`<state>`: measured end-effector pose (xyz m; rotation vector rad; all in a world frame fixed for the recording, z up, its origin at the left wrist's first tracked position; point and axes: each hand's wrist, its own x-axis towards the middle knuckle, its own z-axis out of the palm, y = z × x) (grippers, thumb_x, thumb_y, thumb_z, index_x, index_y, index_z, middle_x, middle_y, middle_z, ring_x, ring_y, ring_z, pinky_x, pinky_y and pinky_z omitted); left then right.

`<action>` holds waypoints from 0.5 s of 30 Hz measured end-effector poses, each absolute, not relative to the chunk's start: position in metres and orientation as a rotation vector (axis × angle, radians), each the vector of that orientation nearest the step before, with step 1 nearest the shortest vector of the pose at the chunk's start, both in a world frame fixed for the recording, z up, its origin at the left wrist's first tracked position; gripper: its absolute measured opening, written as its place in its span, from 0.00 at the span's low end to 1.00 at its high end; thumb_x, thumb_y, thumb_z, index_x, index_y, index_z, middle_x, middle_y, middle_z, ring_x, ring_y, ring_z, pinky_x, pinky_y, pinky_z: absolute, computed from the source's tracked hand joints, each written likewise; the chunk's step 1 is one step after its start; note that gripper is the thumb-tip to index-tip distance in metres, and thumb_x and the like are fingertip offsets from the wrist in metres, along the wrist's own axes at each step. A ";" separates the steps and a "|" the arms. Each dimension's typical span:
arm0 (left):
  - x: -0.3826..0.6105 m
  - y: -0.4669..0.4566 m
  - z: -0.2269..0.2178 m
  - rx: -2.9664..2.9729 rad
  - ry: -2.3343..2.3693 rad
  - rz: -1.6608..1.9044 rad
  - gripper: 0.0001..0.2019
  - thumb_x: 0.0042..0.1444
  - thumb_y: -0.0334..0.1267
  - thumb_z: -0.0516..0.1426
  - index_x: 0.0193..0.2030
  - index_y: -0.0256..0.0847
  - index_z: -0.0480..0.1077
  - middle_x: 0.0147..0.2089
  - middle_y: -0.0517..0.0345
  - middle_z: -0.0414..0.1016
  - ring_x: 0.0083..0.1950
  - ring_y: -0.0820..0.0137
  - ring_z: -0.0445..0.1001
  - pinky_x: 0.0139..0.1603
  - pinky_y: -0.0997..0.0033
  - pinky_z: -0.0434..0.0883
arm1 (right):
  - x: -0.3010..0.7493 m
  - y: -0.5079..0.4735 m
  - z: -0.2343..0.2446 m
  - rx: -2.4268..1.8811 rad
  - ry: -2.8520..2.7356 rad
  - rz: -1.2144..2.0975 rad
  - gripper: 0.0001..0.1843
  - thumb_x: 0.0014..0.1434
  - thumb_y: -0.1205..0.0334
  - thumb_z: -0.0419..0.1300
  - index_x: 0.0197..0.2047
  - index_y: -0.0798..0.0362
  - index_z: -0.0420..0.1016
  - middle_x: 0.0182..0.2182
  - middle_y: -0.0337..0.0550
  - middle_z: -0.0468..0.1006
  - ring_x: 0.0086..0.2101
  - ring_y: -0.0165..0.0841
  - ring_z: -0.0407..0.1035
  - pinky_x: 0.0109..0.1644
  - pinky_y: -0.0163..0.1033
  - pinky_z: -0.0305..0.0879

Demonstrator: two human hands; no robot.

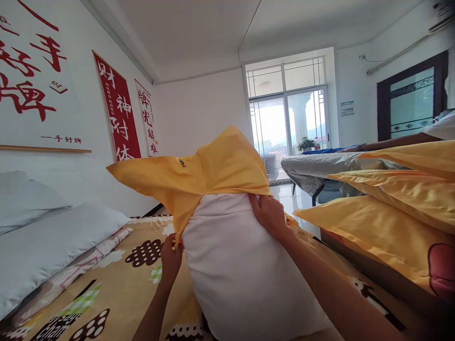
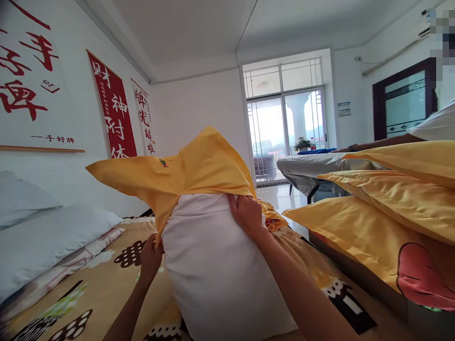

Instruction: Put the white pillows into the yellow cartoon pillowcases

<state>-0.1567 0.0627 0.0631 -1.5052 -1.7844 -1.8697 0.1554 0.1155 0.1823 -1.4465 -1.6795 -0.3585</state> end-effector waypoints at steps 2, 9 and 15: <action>-0.166 0.056 0.071 -1.431 -1.772 -1.950 0.12 0.48 0.40 0.51 0.40 0.42 0.68 0.31 0.58 0.74 0.30 0.66 0.72 0.29 0.70 0.70 | 0.169 0.118 0.178 -1.488 -1.755 -0.493 0.28 0.69 0.50 0.37 0.40 0.55 0.75 0.32 0.51 0.78 0.31 0.38 0.72 0.32 0.38 0.54; -0.150 0.049 0.087 -1.384 -1.572 -2.141 0.18 0.49 0.41 0.52 0.47 0.41 0.71 0.46 0.52 0.77 0.48 0.61 0.75 0.46 0.65 0.73 | 0.198 0.127 0.175 -1.540 -1.988 -0.975 0.19 0.65 0.65 0.42 0.39 0.56 0.75 0.41 0.56 0.73 0.40 0.45 0.70 0.30 0.38 0.53; -0.133 0.058 0.087 -1.416 -1.415 -2.074 0.16 0.51 0.38 0.51 0.47 0.42 0.70 0.48 0.52 0.76 0.51 0.63 0.74 0.53 0.63 0.72 | 0.219 0.141 0.169 -1.340 -2.384 -0.555 0.17 0.60 0.67 0.47 0.49 0.53 0.71 0.44 0.52 0.75 0.38 0.40 0.72 0.35 0.39 0.60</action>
